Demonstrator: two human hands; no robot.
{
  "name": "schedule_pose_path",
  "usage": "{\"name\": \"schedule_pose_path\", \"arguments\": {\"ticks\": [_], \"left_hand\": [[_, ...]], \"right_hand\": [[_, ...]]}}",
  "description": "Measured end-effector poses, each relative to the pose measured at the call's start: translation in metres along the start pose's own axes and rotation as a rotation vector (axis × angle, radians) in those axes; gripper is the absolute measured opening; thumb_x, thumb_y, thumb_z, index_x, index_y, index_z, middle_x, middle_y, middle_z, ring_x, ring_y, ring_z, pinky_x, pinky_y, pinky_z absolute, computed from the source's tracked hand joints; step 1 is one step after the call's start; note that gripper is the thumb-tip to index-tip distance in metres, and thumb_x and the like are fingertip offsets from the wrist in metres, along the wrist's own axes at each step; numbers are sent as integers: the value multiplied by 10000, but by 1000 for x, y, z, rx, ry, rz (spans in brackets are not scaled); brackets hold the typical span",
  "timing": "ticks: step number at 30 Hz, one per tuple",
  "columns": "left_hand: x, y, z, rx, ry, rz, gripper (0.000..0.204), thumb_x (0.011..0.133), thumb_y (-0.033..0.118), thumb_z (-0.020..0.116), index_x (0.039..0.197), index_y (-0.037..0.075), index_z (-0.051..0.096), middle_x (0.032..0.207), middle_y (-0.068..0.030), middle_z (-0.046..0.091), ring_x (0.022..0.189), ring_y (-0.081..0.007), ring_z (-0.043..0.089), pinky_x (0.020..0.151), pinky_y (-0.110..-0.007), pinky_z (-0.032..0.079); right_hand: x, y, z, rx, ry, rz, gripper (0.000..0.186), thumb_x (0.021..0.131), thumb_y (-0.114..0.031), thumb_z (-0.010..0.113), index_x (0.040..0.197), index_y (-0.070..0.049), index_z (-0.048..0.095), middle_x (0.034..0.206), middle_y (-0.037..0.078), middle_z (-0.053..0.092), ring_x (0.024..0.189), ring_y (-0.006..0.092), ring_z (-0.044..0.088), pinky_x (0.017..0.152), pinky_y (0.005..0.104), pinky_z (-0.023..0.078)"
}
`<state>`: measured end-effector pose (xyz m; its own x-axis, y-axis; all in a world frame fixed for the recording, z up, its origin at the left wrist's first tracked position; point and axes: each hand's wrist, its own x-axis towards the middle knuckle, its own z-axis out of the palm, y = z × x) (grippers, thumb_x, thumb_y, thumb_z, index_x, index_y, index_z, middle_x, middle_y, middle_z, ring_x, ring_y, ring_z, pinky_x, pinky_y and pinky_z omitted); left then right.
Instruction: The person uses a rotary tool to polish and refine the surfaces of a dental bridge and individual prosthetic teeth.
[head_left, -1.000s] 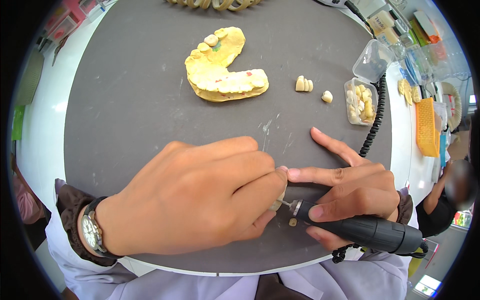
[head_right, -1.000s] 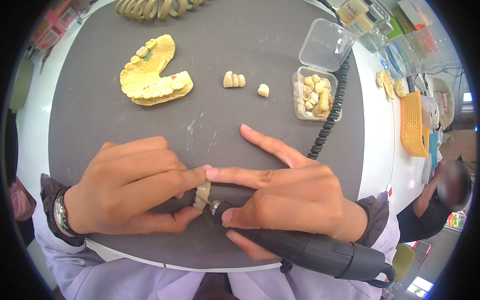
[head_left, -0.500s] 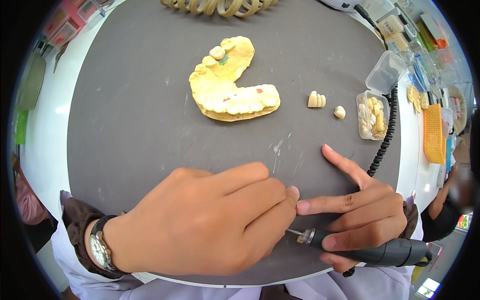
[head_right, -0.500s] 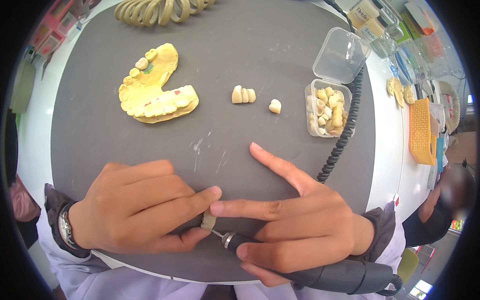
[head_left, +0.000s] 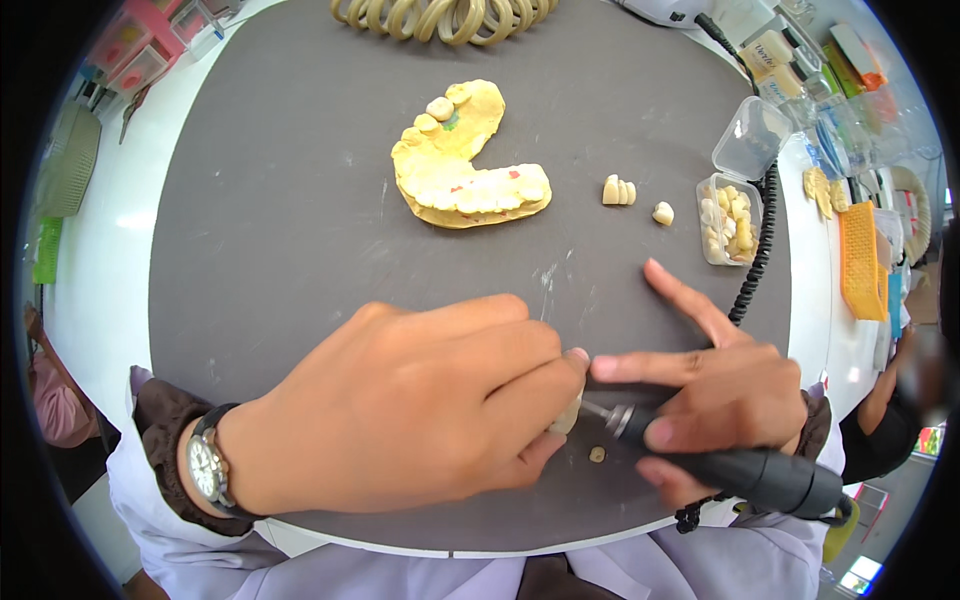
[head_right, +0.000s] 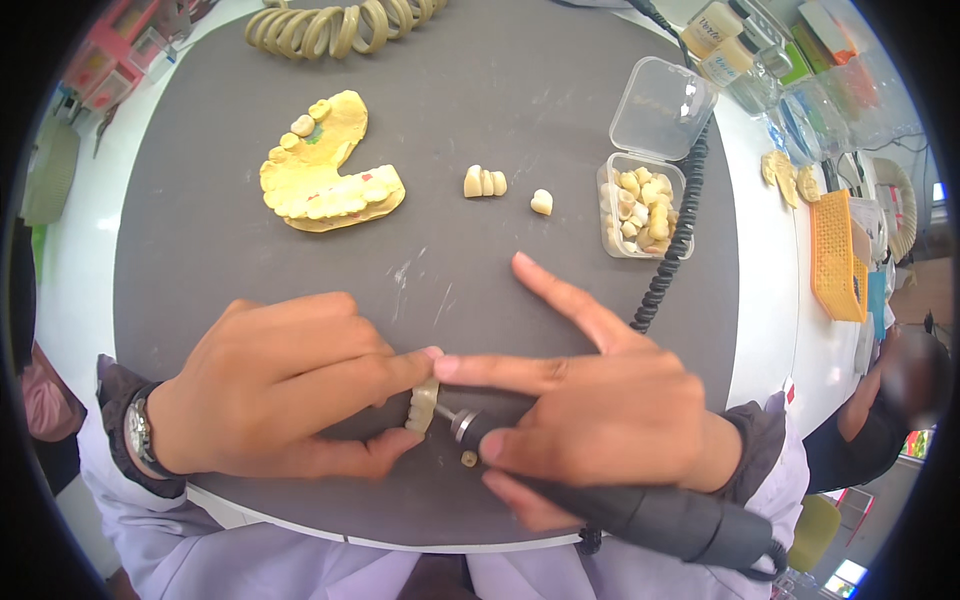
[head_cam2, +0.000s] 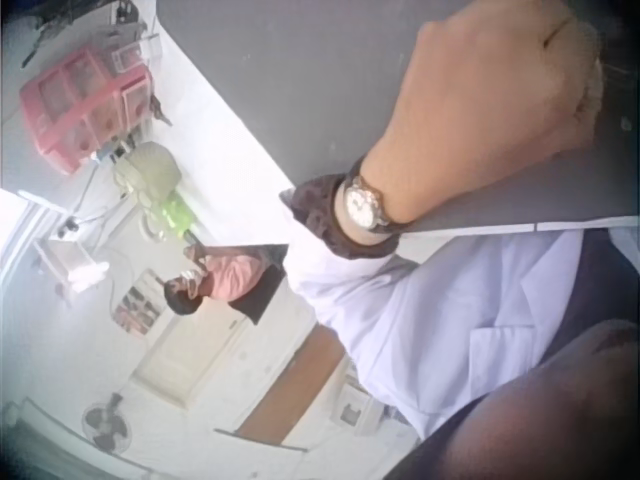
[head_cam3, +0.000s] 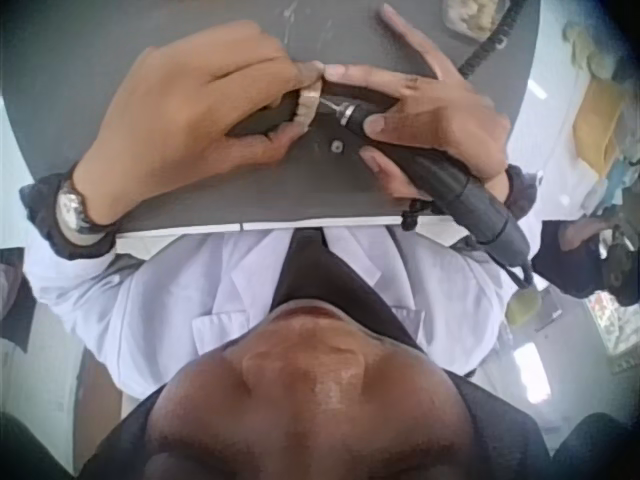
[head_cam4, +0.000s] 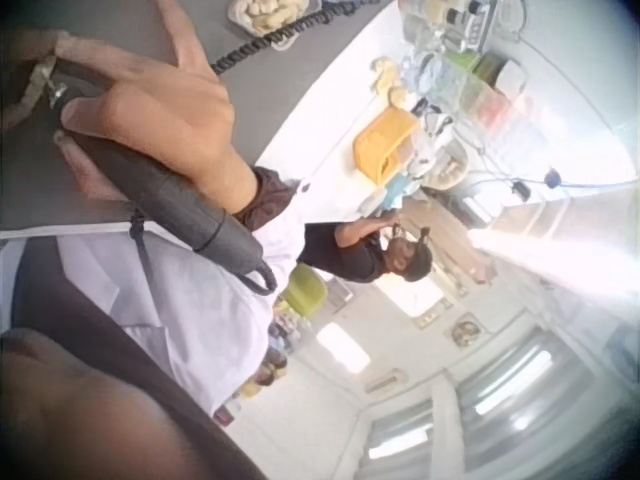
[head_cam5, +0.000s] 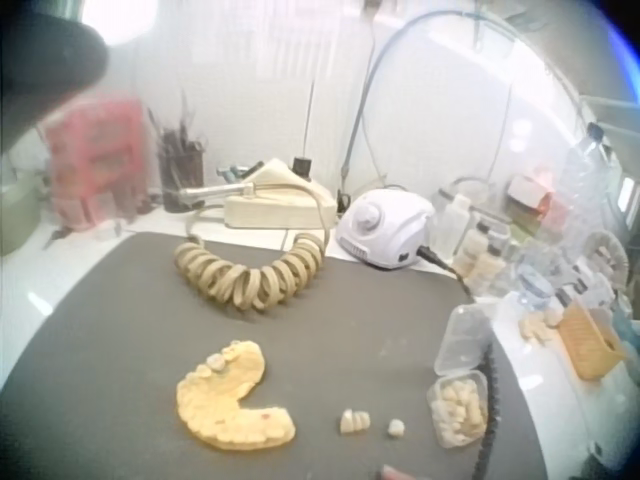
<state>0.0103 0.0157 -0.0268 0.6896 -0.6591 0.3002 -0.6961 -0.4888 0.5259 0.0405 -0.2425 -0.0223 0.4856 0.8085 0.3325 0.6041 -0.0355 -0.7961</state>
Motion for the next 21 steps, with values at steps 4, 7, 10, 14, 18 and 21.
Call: {"name": "schedule_pose_path", "arguments": {"ticks": [4,7,10,14,18,21], "left_hand": [[-2,-2,0,6,46,34,380,701,165,801,1047,40,709,811,-3,599,675,-145,581,452,-277,448],[3,2,3,225,-8,90,348,730,158,761,1038,13,691,823,-10,572,705,-131,580,474,-261,482],[-5,15,9,442,37,183,343,749,145,717,1041,-26,661,818,-18,530,724,-123,560,471,-246,485],[-6,17,11,362,1,120,360,741,139,698,1044,-40,621,840,-35,503,740,-128,547,481,-250,486],[-6,24,9,379,11,114,344,735,144,697,1014,-30,597,859,-43,494,756,-129,547,492,-251,486],[-6,31,10,465,13,140,319,738,135,692,993,-29,591,863,-43,497,756,-133,548,497,-257,488]], "right_hand": [[-12,5,-5,-1,173,51,332,872,-153,729,1068,-95,467,873,174,730,880,284,752,1126,754,159],[-19,5,-1,30,373,141,294,914,-171,667,1066,-94,427,939,218,727,814,209,742,1151,698,207],[-16,-2,5,0,433,99,269,933,-174,639,1067,-86,423,952,226,725,791,183,737,1162,658,250],[-18,6,7,-130,382,-10,247,946,-150,618,1090,-69,434,976,249,713,856,214,739,1126,592,356],[-18,7,4,-173,378,-92,300,899,6,632,1124,-46,441,958,156,665,966,323,731,1113,617,378],[-20,8,5,-141,463,-55,301,881,37,653,1104,-31,463,1039,156,637,1007,381,713,1092,590,425]]}}
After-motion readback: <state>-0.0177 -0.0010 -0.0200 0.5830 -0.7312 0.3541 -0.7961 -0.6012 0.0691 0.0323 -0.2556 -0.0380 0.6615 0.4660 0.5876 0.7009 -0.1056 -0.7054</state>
